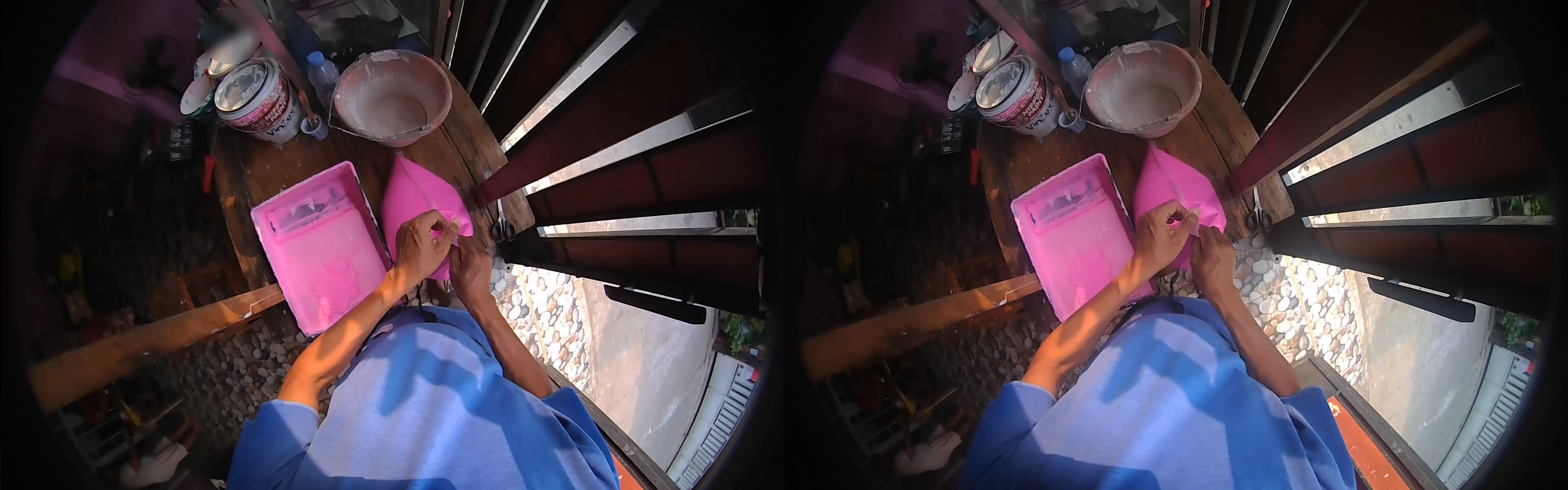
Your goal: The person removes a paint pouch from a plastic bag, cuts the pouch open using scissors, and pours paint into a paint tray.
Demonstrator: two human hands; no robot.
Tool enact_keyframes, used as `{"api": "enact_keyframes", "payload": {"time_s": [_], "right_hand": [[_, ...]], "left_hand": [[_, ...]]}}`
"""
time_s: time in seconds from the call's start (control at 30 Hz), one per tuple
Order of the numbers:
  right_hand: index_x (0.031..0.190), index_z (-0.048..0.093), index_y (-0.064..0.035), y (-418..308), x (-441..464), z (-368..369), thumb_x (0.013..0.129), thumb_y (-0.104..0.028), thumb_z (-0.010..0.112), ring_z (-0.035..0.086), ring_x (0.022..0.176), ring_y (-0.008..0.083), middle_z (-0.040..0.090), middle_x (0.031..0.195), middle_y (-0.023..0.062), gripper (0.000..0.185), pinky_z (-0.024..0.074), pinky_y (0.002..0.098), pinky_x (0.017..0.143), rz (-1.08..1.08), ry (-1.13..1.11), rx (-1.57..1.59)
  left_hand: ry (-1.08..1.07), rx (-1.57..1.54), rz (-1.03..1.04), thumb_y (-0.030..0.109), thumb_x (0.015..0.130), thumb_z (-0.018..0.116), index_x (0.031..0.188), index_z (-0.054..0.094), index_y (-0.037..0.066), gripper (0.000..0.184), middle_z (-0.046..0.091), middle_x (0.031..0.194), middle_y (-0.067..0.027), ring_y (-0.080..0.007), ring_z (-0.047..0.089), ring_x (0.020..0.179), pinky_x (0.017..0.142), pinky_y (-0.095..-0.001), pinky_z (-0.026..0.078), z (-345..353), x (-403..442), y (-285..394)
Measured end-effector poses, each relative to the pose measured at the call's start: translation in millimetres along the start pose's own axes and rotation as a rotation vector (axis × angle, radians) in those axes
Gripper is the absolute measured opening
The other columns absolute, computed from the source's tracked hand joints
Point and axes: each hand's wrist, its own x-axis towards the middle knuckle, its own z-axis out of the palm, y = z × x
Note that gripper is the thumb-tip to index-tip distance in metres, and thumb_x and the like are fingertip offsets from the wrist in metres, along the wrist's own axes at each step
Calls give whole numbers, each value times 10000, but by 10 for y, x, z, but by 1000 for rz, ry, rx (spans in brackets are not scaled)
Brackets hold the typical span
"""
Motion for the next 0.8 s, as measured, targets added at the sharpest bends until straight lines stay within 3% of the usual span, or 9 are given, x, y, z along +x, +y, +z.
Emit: {"api": "enact_keyframes", "payload": {"time_s": [0.03, 0.1, 0.17, 0.23, 0.33, 0.37, 0.47, 0.57, 0.8], "right_hand": [[932, 590, 20, -8, -13, -1, 765, -21, 563, 576, 713, 393, 587, 779, 209, 174, 462, 454, 621, -5, 2, 2], [923, 600, 33, -10, -22, -3, 767, -13, 553, 586, 733, 393, 594, 793, 218, 170, 468, 451, 635, -31, 45, 44], [928, 604, 35, -31, -4, -41, 765, -9, 549, 591, 740, 394, 596, 798, 221, 179, 469, 451, 639, -25, 31, 45], [934, 608, 38, -30, -10, -65, 763, -5, 545, 595, 746, 395, 597, 804, 224, 188, 469, 450, 643, -18, 16, 43], [933, 613, 34, -20, -8, -81, 756, 3, 536, 593, 738, 402, 591, 793, 224, 196, 464, 456, 642, -9, 46, 84], [935, 613, 34, -16, -16, -93, 752, 7, 532, 593, 736, 402, 590, 790, 225, 202, 463, 455, 638, 6, 33, 101], [936, 614, 34, 15, -32, -93, 741, 18, 525, 588, 726, 402, 583, 781, 227, 215, 459, 452, 624, 25, 26, 135], [954, 611, 35, 38, 12, -78, 756, 34, 550, 588, 698, 389, 580, 788, 224, 207, 458, 398, 598, 1, 1, 161], [968, 613, 30, 64, 56, -100, 760, 48, 529, 600, 696, 366, 582, 781, 211, 225, 464, 379, 605, -23, -39, 179]], "left_hand": [[4, 2, 3, 196, 855, 634, 774, 606, -5, 219, 635, 714, -142, -264, 640, 723, 605, -354, 469, 0, 99, -91], [258, -199, -261, 293, 861, 648, 935, 586, -33, 340, 665, 895, -151, -241, 648, 829, 694, -351, 516, 14, 422, -350], [390, -532, -618, 388, 848, 655, 1130, 466, -46, 551, 578, 1139, -209, -276, 632, 875, 762, -395, 537, -72, 836, -566], [462, -797, -762, 444, 823, 663, 1224, 356, -34, 695, 467, 1258, -248, -316, 633, 873, 760, -429, 550, -212, 1214, -894], [443, -791, -638, 423, 808, 682, 1226, 339, -28, 705, 453, 1235, -247, -311, 634, 877, 740, -415, 565, -393, 1490, -1012], [407, -865, -653, 308, 832, 670, 1187, 381, -64, 590, 489, 1167, -219, -302, 636, 871, 749, -402, 576, -396, 1572, -1149], [395, -956, -555, 187, 848, 635, 1135, 427, -99, 455, 516, 1131, -208, -297, 634, 865, 759, -398, 581, -282, 1679, -1378], [414, -895, -540, 116, 857, 598, 1089, 455, -131, 368, 542, 1095, -187, -291, 627, 891, 777, -399, 578, -186, 1734, -1176], [354, -930, -598, 196, 881, 580, 1174, 439, -79, 425, 547, 1093, -199, -261, 597, 983, 829, -392, 541, 130, 1972, -772]]}}
